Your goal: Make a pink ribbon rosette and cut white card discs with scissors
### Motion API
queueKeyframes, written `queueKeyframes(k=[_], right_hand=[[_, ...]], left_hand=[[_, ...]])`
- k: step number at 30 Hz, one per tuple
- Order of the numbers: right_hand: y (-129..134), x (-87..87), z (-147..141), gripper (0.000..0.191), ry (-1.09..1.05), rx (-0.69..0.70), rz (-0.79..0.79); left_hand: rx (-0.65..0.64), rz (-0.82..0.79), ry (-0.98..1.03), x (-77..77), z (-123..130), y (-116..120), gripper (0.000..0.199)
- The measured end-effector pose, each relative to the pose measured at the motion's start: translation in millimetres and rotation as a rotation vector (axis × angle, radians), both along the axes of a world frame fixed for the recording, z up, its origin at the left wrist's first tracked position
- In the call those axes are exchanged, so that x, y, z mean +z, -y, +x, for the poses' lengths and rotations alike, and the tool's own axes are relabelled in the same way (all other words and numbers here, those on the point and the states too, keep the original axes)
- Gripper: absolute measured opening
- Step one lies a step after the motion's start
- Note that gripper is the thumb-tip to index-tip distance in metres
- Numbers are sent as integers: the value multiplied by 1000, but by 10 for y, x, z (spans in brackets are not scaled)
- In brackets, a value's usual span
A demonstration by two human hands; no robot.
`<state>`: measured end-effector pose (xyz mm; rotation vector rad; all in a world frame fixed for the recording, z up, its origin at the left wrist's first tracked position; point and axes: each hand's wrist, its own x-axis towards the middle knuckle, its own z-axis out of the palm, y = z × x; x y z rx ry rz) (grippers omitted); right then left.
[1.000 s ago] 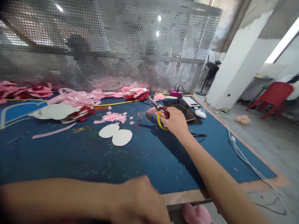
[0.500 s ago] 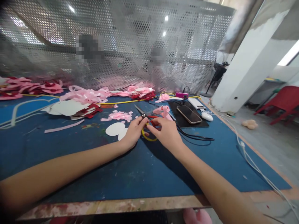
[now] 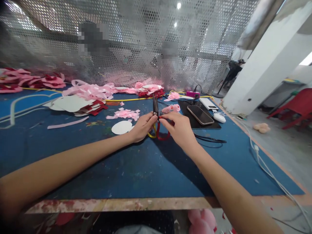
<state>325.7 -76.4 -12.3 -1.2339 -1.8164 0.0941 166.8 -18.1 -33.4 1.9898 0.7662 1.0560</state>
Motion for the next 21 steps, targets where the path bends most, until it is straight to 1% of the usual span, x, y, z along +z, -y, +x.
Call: queueKeyframes(k=[5, 9, 16, 21], right_hand=[[30, 56, -36, 20, -29, -71, -140], [53, 56, -55, 22, -42, -95, -166], [97, 34, -56, 24, -96, -90, -224], [70, 12, -39, 26, -149, -95, -289]], left_hand=[[-37, 28, 6, -43, 0, -61, 33], [-60, 47, 8, -86, 8, -105, 33], [-88, 93, -14, -119, 5, -131, 38], [-72, 103, 13, -130, 2, -119, 38]])
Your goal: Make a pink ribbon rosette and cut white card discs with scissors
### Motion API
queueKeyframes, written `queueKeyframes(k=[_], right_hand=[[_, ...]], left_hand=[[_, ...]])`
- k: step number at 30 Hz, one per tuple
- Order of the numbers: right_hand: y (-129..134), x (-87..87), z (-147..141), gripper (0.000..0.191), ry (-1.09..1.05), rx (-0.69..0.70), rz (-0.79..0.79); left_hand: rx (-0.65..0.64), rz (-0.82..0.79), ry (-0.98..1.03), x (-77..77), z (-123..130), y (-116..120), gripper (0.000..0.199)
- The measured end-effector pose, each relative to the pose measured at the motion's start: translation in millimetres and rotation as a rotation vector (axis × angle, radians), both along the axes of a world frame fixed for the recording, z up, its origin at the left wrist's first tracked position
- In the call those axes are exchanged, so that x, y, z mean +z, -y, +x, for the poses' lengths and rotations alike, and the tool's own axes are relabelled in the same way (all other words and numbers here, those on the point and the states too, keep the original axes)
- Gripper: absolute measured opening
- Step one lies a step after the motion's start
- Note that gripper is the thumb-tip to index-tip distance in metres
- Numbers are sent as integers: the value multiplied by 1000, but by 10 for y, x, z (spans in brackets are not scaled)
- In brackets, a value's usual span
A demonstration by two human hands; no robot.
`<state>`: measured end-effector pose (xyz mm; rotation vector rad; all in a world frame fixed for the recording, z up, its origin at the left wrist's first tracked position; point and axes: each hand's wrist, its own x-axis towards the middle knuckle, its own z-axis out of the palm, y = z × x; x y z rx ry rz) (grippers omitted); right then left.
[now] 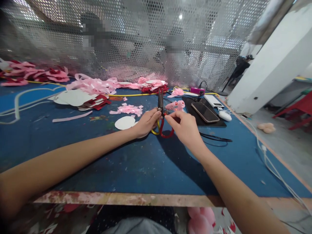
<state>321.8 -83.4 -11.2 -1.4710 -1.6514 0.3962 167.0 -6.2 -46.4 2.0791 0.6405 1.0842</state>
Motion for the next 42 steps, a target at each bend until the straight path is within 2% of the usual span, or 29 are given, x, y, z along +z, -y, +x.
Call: queueKeyframes(k=[4, 7, 11, 16, 20, 23, 26, 30, 33, 37, 42], right_hand=[[-93, -121, -7, 30, -77, 56, -107], [-147, -227, -68, 31, -156, 117, -182], [-166, -307, -160, 29, -334, 58, -207], [-183, -272, -114, 26, -725, -20, -128], [-173, -190, -44, 27, -816, 14, -128], [-150, -164, -54, 28, -873, 33, -207], [-135, -178, -87, 28, -868, 59, -267], [-124, -194, -107, 29, -825, 70, -265], [-107, -154, -91, 29, -809, 32, -218], [-72, -68, -43, 30, -742, 12, -161], [-61, -46, 23, 27, -598, 32, -160]], left_hand=[[57, -68, 37, -8, 4, 7, 37], [70, -55, 35, -8, 5, 7, 37], [56, -46, 47, -19, 6, 1, 37], [56, -140, 58, -35, 10, -5, 35], [45, -183, 70, -24, 9, 19, 35], [5, -318, 163, -4, 18, 52, 35], [-69, -453, 297, 17, 33, 77, 31], [-71, -467, 408, 31, 49, 84, 29], [-23, -435, 363, 42, 51, 79, 33], [30, -313, 249, 90, 24, 73, 33], [7, -183, 131, 191, -41, 89, 27]])
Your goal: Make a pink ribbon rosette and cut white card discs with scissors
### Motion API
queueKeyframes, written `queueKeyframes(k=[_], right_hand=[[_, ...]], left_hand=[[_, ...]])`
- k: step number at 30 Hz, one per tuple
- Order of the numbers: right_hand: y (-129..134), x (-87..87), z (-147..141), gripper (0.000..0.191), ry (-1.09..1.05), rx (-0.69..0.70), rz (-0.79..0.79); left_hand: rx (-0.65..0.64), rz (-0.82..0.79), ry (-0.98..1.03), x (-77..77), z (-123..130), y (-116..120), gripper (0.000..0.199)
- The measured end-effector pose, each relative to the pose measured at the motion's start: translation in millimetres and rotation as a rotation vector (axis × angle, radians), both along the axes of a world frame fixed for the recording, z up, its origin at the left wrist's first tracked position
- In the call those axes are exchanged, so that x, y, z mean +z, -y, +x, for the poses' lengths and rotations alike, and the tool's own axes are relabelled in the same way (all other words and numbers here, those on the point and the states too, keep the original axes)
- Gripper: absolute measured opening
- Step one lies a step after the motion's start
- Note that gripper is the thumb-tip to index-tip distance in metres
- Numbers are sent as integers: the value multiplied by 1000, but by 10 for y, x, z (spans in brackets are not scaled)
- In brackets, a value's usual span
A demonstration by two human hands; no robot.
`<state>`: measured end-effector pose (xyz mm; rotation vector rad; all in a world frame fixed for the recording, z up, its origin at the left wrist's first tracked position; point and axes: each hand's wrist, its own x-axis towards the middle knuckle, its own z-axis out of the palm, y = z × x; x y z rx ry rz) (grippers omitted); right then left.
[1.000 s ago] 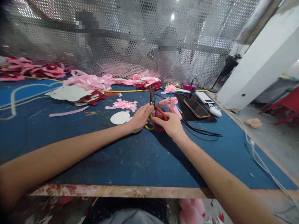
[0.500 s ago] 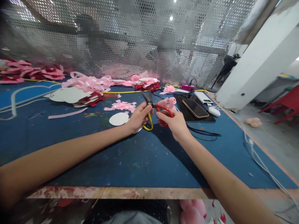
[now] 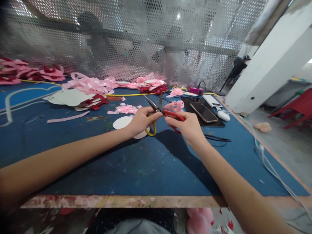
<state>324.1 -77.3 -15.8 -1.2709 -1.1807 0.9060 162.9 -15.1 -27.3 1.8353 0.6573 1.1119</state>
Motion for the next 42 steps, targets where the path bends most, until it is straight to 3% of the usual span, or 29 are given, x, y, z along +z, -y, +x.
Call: queueKeyframes(k=[8, 13, 16, 21, 25, 30, 33, 38, 42], right_hand=[[-16, 1, 82, 24, 118, 111, 6], [-7, 72, 84, 26, 401, 72, 124], [-16, 97, 87, 25, 399, 52, 225], [-33, 101, 89, 16, 399, 66, 261], [-49, 72, 41, 17, 276, 103, 185], [-77, 27, -56, 25, -148, 203, -103], [-68, 43, -117, 21, -279, 212, -210], [-6, 78, -257, 13, -385, 199, -276], [29, 36, -336, 13, -332, 157, -212]], left_hand=[[-21, 84, -129, 97, -10, 13, 28], [-20, 185, -204, 74, 18, 9, 26], [12, 252, -247, 51, 25, 29, 30], [40, 284, -284, 27, 12, 49, 32], [36, 280, -247, 7, 4, 53, 28], [22, 234, -224, -24, 0, 45, 25], [10, 202, -183, -38, -4, 46, 26], [-41, 28, -54, -54, -21, 86, 32], [37, -41, -49, -50, -33, 122, 32]])
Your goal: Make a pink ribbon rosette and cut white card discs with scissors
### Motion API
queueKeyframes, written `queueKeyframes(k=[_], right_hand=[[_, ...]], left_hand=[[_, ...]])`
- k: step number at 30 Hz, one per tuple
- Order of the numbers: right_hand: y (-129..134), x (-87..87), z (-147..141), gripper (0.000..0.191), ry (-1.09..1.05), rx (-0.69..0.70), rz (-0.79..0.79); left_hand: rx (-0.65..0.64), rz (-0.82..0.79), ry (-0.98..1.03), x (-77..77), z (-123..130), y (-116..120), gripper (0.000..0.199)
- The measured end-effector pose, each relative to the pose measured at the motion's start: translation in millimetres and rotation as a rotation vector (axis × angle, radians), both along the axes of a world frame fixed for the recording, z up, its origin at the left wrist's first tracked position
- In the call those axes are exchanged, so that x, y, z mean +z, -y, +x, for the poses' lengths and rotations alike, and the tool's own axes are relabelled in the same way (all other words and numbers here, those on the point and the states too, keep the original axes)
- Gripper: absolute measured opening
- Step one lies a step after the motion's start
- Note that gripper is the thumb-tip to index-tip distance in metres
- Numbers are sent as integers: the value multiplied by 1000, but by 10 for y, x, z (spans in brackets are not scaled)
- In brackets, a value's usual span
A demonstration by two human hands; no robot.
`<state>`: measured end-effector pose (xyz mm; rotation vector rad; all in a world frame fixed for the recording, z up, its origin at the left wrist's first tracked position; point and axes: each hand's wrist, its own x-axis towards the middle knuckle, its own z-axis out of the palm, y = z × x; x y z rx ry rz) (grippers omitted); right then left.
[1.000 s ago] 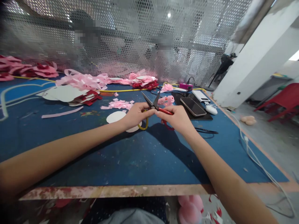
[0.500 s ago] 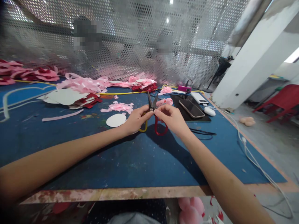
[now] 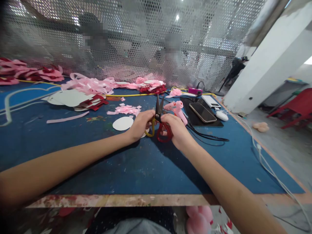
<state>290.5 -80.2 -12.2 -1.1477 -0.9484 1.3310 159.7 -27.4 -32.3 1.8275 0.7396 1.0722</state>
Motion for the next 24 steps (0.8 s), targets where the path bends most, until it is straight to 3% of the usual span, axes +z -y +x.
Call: queueKeyframes(k=[5, 15, 24], right_hand=[[25, -46, -27, 15, 73, -63, 20], [87, -112, 5, 7, 165, -6, 98], [139, -61, 10, 11, 182, 17, 95]], left_hand=[[117, 113, -75, -27, -42, 10, 21], [31, 83, -113, -26, -181, 103, 18], [31, 82, -158, -53, -148, -42, 28]])
